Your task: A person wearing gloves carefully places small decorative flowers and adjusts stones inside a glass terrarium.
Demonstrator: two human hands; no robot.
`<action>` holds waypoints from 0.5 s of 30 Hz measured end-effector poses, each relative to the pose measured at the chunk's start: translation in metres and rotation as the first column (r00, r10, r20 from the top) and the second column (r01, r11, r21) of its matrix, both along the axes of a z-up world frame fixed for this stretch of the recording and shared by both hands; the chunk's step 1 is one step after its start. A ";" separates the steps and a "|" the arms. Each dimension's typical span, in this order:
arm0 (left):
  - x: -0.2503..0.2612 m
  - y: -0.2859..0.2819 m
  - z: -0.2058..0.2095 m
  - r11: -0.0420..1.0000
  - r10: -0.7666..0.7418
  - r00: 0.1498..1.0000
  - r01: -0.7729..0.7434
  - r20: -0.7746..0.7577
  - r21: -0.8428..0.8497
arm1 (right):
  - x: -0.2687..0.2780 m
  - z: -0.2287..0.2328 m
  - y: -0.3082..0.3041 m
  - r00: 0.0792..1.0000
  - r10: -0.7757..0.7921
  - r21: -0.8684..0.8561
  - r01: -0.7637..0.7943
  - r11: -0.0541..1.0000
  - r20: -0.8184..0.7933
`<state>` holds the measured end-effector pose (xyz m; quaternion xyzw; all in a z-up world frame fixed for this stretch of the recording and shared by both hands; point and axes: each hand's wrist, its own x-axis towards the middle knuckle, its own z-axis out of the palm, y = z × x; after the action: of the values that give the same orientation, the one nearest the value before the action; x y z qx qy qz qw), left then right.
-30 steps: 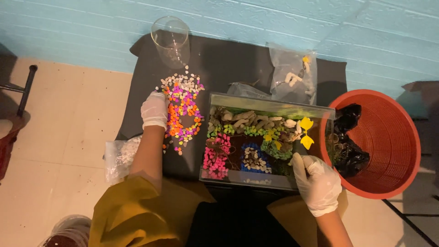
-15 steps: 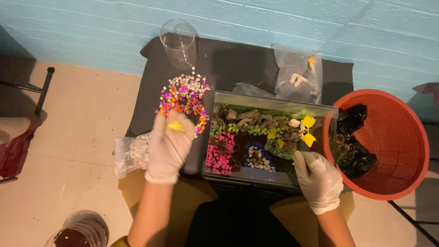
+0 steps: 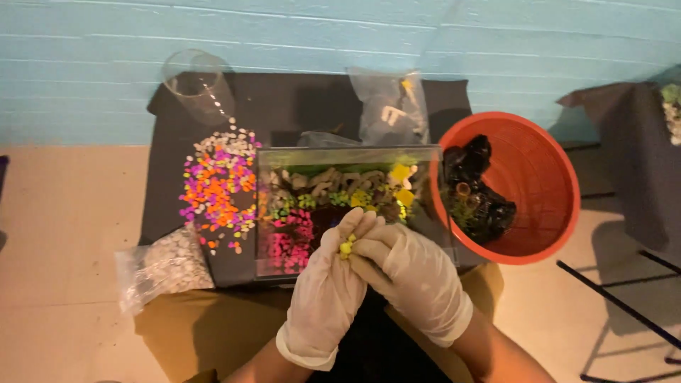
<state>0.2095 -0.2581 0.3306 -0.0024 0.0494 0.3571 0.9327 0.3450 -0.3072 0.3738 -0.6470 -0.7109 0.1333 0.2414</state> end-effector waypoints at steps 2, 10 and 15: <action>0.015 0.008 0.031 0.944 -0.113 0.918 -0.020 -0.381 -0.328 | 0.015 0.002 -0.003 0.996 0.005 -0.005 -0.006 1.000 -0.084; -0.011 0.030 -0.020 0.991 0.123 0.981 -0.128 -0.149 -0.026 | 0.105 -0.021 -0.021 0.933 -0.240 -0.296 0.317 0.901 0.269; 0.001 0.039 -0.064 0.998 0.057 0.998 -0.057 -0.033 0.007 | 0.127 -0.087 -0.026 0.621 -0.060 -0.154 0.285 0.946 0.781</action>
<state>0.2101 -0.2191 0.2668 0.0051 0.0638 0.3836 0.9213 0.4717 -0.3329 0.2865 -0.7336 -0.6552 -0.0850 -0.1592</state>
